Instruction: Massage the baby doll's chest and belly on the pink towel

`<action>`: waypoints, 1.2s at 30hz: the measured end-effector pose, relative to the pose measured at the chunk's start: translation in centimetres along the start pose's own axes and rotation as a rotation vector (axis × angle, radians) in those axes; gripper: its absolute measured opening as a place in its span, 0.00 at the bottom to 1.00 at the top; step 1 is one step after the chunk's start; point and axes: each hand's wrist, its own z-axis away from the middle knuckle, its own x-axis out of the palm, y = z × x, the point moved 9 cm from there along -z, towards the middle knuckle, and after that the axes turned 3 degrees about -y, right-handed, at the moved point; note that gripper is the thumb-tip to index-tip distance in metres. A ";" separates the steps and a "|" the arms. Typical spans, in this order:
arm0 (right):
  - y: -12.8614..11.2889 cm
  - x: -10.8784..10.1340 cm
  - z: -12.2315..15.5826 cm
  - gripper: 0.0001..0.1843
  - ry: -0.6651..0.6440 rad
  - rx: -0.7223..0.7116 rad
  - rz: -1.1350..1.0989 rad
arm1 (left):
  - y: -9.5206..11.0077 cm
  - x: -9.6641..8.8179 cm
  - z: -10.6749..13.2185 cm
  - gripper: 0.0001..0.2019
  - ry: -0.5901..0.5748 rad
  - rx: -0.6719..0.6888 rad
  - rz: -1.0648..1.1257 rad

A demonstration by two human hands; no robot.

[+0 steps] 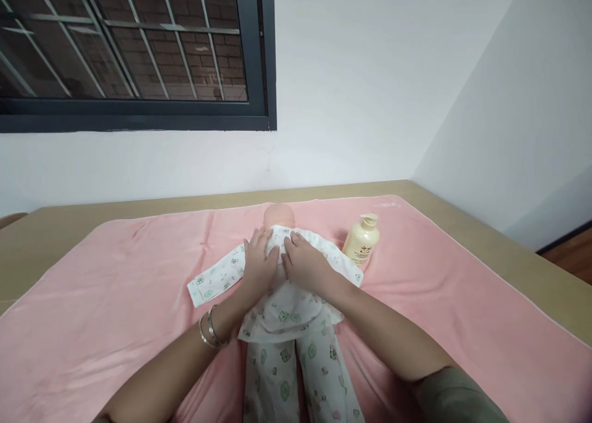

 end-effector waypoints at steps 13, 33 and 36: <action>2.5 2.2 -1.2 0.30 0.146 0.124 -0.089 | -2.8 1.7 -1.8 0.25 0.020 0.050 -0.183; 2.5 1.3 -1.0 0.28 0.093 0.187 -0.089 | 0.5 2.3 0.0 0.25 -0.087 0.252 -0.496; 3.9 1.9 -1.8 0.29 0.073 0.232 -0.094 | 1.9 3.2 1.5 0.26 -0.095 0.361 -0.514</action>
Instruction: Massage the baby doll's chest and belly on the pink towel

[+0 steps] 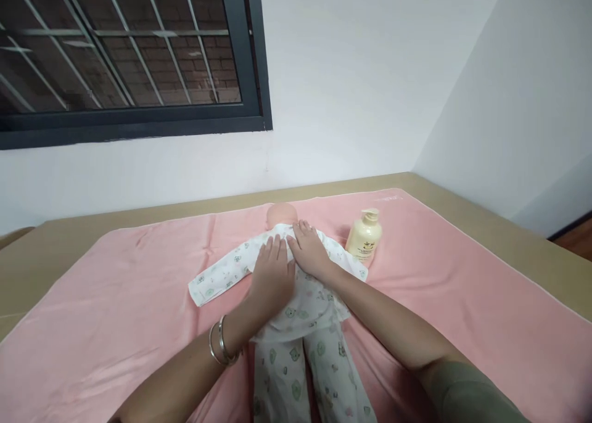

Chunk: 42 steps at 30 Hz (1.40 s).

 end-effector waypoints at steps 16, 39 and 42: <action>-0.7 -0.2 0.5 0.29 -0.022 -0.048 0.039 | -2.1 0.2 -1.3 0.23 0.074 -0.151 0.151; -2.5 -2.3 2.8 0.26 -0.045 0.011 0.069 | -4.8 0.3 -1.0 0.22 0.097 -0.263 0.220; -1.2 -0.2 1.4 0.32 -0.037 0.039 0.063 | -4.3 0.9 -0.7 0.22 0.096 -0.205 0.193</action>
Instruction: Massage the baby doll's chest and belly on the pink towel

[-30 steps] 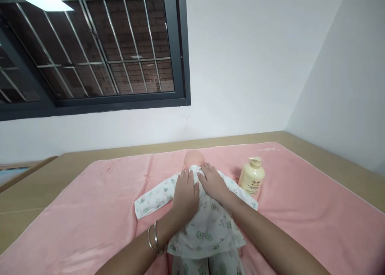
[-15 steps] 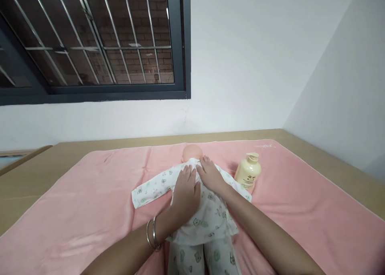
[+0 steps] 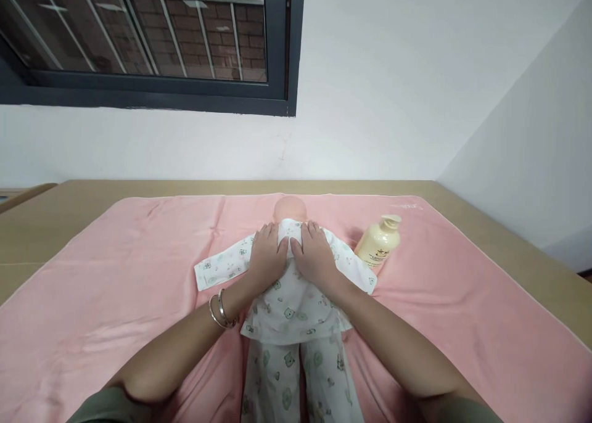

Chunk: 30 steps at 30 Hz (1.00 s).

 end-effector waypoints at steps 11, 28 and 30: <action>0.6 1.2 -1.2 0.32 0.055 -0.024 -0.092 | -0.5 -0.5 -1.4 0.20 0.045 0.012 0.029; -2.6 -0.6 2.0 0.30 -0.095 -0.221 0.002 | -1.3 -0.6 -1.6 0.22 -0.049 -0.027 0.003; -0.8 -0.3 0.3 0.31 -0.086 -0.147 -0.035 | 0.3 -0.9 -0.3 0.23 -0.041 0.016 -0.107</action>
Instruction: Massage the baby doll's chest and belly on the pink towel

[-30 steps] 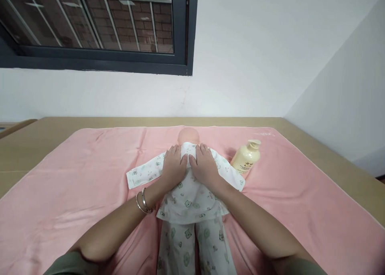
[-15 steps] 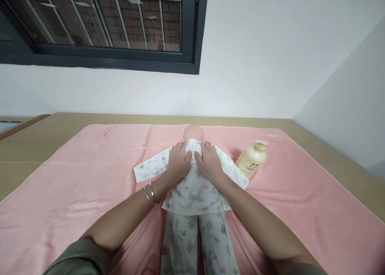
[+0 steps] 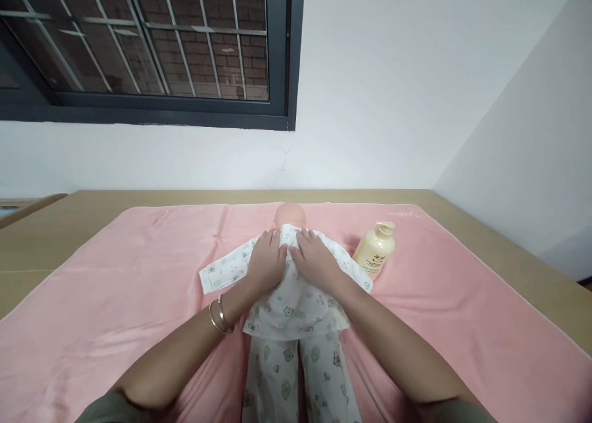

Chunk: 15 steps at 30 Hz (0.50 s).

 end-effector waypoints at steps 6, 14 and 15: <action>3.1 0.2 -2.6 0.31 0.054 0.035 -0.054 | 3.0 -1.0 1.8 0.23 0.010 0.034 -0.213; -2.1 -0.4 1.6 0.29 -0.033 -0.083 0.083 | -0.4 -2.4 -1.4 0.22 -0.011 -0.130 -0.288; -1.4 -0.5 1.2 0.29 -0.040 -0.051 0.059 | 0.3 -2.3 -1.0 0.21 -0.010 -0.099 -0.301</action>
